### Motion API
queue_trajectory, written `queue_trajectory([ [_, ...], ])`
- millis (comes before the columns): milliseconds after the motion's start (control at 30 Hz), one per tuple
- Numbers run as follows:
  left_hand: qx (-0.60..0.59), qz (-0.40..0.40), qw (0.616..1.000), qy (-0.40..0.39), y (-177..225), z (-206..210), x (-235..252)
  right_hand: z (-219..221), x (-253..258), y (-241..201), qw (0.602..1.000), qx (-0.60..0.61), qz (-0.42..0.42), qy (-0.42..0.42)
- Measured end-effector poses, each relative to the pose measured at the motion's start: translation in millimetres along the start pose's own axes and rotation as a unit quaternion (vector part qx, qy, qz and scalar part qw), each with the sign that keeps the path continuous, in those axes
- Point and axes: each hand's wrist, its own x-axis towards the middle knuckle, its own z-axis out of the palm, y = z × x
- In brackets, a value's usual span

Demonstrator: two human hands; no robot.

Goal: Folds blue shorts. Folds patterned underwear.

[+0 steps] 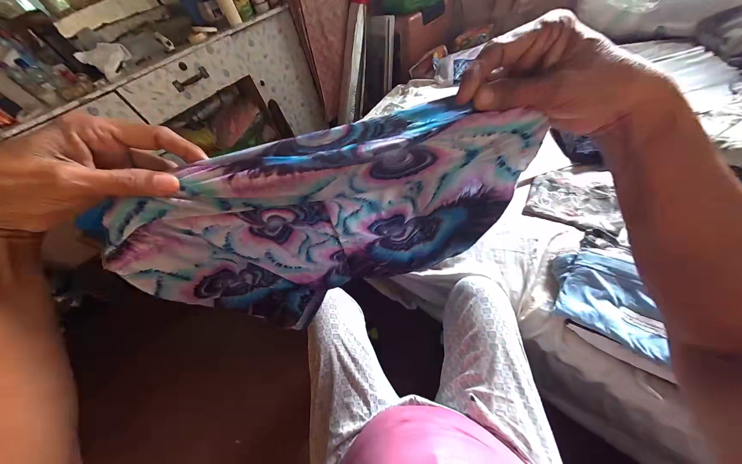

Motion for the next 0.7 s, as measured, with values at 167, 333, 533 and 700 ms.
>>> queue_trajectory([
  [167,-0.001,-0.004,0.999,0.046,0.8,5.5,-8.1,-22.5,10.4,-14.9,0.979,-0.162,0.125,-0.025],
  [333,0.096,-0.010,0.991,0.094,-12.3,1.0,-11.6,-23.0,14.3,-23.5,0.961,-0.183,0.197,0.056],
  [533,0.059,0.042,0.980,0.183,-44.8,-8.1,-19.5,-27.6,6.8,-13.5,0.953,-0.187,0.184,0.148],
  [700,-0.007,0.081,0.982,0.172,-42.1,-2.2,-14.6,-32.6,3.0,-9.2,0.949,-0.191,0.189,0.165],
])
